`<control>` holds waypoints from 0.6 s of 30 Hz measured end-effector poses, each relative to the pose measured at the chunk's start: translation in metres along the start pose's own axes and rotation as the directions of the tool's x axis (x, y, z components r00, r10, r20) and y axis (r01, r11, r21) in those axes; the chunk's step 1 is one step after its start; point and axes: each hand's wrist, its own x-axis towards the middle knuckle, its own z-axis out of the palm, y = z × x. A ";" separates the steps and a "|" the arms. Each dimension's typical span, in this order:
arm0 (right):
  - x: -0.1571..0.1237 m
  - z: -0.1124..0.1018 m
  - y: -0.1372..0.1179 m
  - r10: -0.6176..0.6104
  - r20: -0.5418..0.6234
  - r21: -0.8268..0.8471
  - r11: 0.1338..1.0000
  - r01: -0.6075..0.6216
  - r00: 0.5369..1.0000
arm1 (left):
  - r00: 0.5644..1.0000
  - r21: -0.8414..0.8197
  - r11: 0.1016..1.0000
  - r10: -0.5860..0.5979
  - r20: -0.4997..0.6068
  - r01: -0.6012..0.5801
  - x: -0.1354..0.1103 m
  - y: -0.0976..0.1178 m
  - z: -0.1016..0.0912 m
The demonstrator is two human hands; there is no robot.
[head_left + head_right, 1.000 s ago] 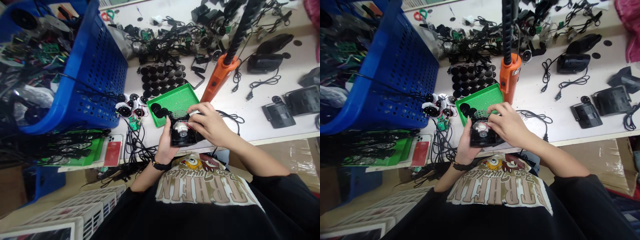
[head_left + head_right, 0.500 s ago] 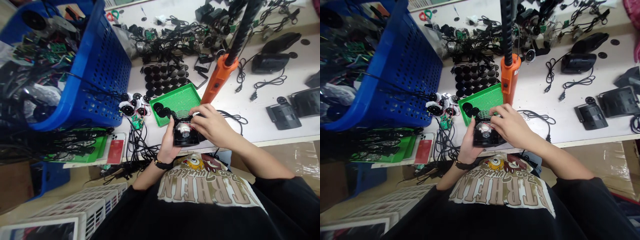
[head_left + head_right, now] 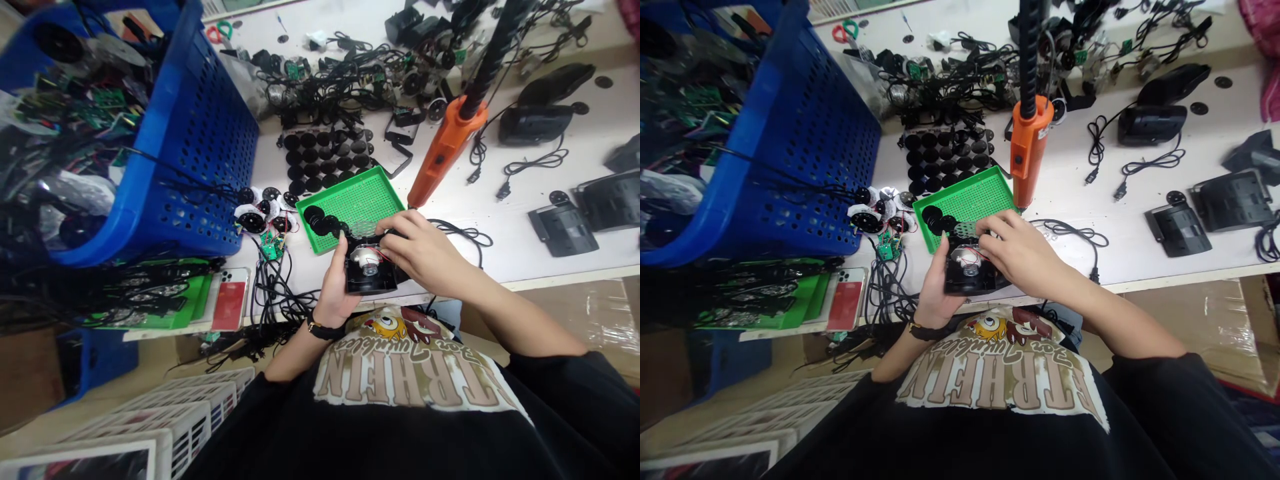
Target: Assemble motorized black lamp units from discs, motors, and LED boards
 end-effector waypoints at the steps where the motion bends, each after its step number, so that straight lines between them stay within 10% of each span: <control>1: 0.000 0.000 0.000 0.000 -0.001 -0.002 1.000 0.000 1.000 | 1.000 0.002 1.000 0.004 0.005 -0.004 0.000 0.000 0.000; 11: -0.005 0.006 -0.002 0.059 -0.021 0.029 0.998 -0.058 0.998 | 0.995 0.105 0.990 0.096 -0.038 -0.092 0.001 -0.004 -0.007; 18: -0.014 0.017 -0.003 0.281 -0.076 0.473 0.855 -0.214 0.957 | 0.995 0.112 0.990 0.091 -0.051 -0.085 -0.004 0.000 -0.008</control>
